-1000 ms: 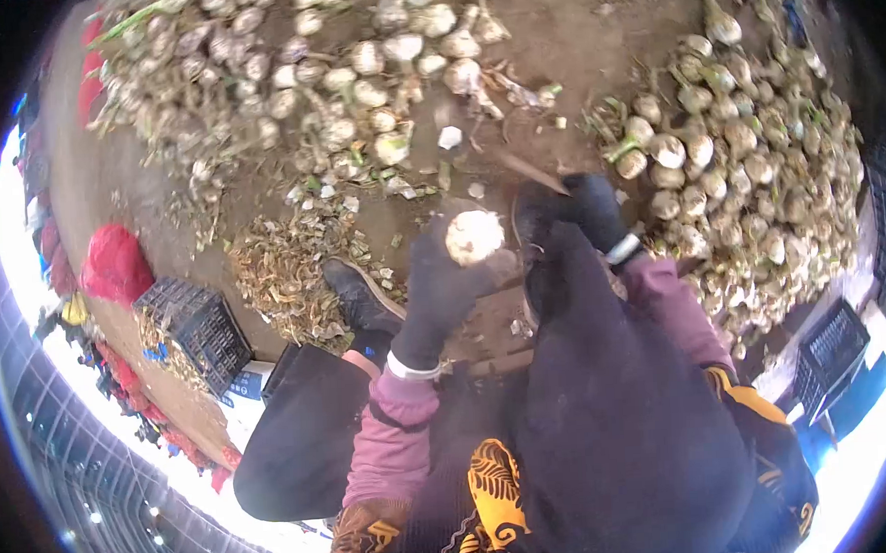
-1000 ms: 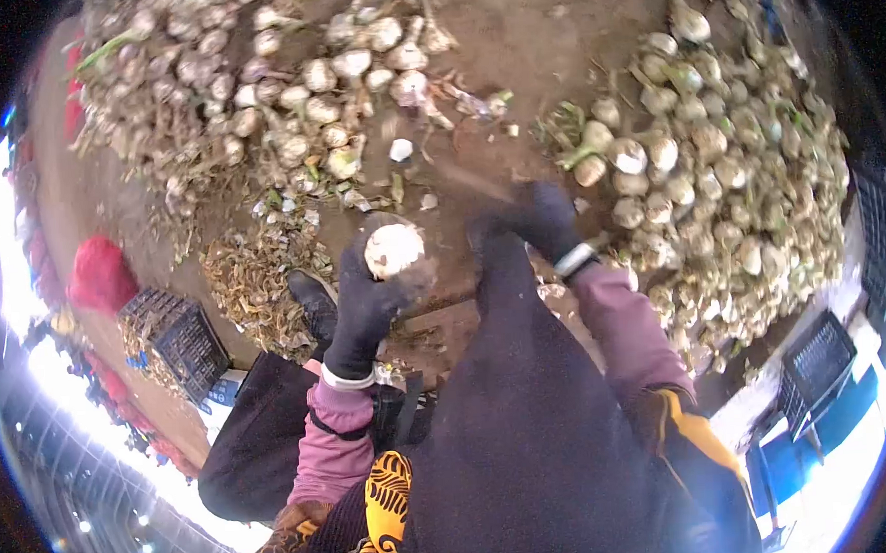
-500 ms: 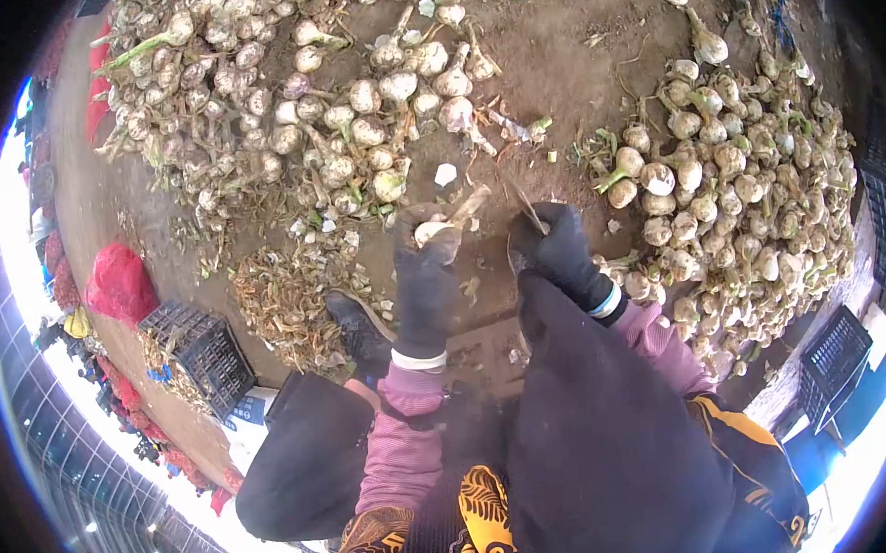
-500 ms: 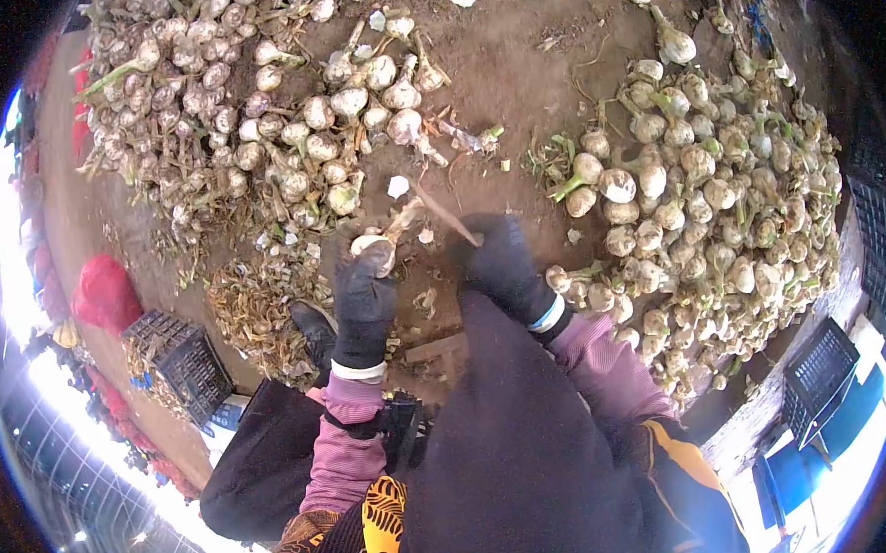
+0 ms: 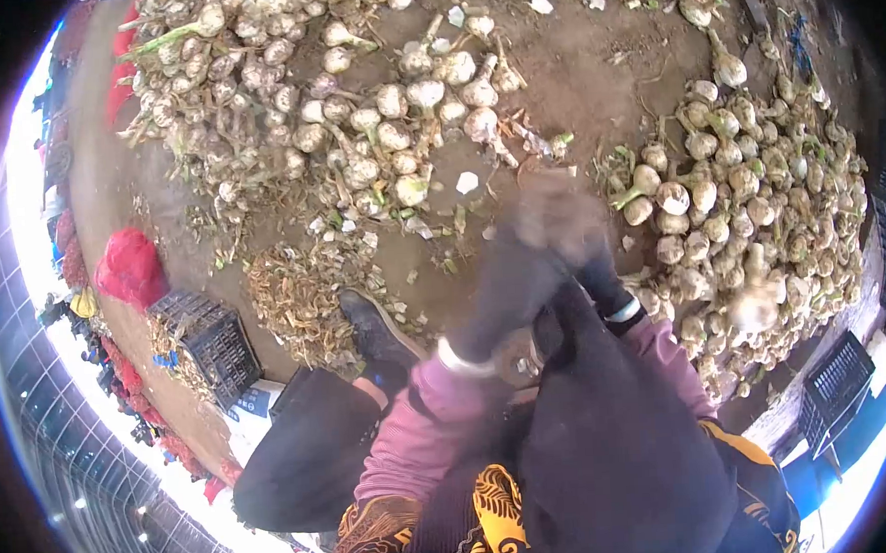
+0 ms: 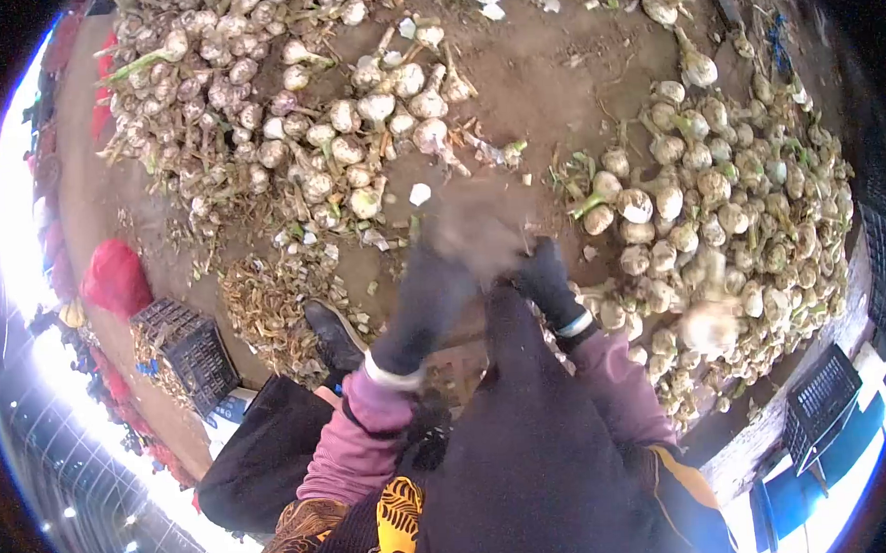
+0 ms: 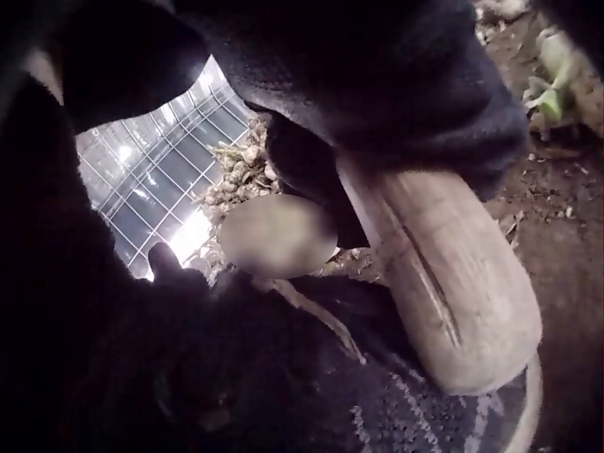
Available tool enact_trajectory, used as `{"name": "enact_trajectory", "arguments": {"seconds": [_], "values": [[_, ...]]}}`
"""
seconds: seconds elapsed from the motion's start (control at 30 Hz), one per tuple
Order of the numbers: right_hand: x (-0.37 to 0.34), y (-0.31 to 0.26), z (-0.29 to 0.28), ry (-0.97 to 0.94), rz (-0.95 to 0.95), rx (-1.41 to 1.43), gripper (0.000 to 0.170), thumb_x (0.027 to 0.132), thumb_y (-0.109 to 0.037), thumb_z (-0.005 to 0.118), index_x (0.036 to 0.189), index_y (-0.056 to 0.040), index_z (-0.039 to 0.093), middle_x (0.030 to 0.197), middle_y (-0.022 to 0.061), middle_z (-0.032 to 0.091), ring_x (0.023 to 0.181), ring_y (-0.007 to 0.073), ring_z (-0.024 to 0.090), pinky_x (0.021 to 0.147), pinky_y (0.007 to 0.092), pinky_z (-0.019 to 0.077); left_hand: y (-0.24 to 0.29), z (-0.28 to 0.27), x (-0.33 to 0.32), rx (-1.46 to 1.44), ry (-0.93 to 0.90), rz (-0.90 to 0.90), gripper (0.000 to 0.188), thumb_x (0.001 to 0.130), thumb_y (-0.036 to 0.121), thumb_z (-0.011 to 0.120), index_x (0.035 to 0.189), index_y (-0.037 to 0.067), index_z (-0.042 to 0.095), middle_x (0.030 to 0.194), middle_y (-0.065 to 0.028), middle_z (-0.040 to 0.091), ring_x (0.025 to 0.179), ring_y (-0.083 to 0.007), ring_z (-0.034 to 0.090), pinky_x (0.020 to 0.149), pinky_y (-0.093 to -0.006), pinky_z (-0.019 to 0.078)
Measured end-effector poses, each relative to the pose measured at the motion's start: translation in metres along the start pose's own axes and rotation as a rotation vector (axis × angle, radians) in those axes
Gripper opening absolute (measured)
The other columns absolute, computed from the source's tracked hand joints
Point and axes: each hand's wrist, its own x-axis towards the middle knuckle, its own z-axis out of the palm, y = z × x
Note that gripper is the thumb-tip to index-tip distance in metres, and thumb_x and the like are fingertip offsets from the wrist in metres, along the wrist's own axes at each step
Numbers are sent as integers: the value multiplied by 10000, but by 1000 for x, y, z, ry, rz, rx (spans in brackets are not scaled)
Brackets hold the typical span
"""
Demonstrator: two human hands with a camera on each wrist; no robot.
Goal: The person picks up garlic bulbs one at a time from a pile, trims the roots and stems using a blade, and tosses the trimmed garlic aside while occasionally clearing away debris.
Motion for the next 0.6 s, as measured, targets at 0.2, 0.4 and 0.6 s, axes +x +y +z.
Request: {"name": "enact_trajectory", "arguments": {"seconds": [0.2, 0.4, 0.6], "values": [[17, -62, -37, -25, 431, 450, 295, 783, -209, 776, 884, 60, 705, 726, 91, 703, 674, 109, 616, 625, 325, 505, -22, -157, -4, 349, 769, -112, 517, 934, 491, 537, 1220, 61, 510, 915, -81, 632, 719, -171, 619, 601, -318, 528], [17, -74, -40, -33, 383, 405, 243, 811, -200, 728, 843, 38, 687, 697, 51, 656, 636, 104, 571, 579, 322, 479, -35, -200, 27, 515, 595, -207, 452, 936, 432, 545, 1157, 38, 566, 885, -79, 635, 714, -174, 651, 606, -305, 540], [18, -74, -44, -43, 387, 409, 239, 824, -198, 697, 813, 40, 671, 651, 48, 621, 620, 111, 549, 570, 332, 467, -36, -189, 1, 190, 391, -42, 324, 918, 81, 499, 1232, 0, 497, 1019, -99, 621, 918, -190, 639, 791, -302, 554]]}}
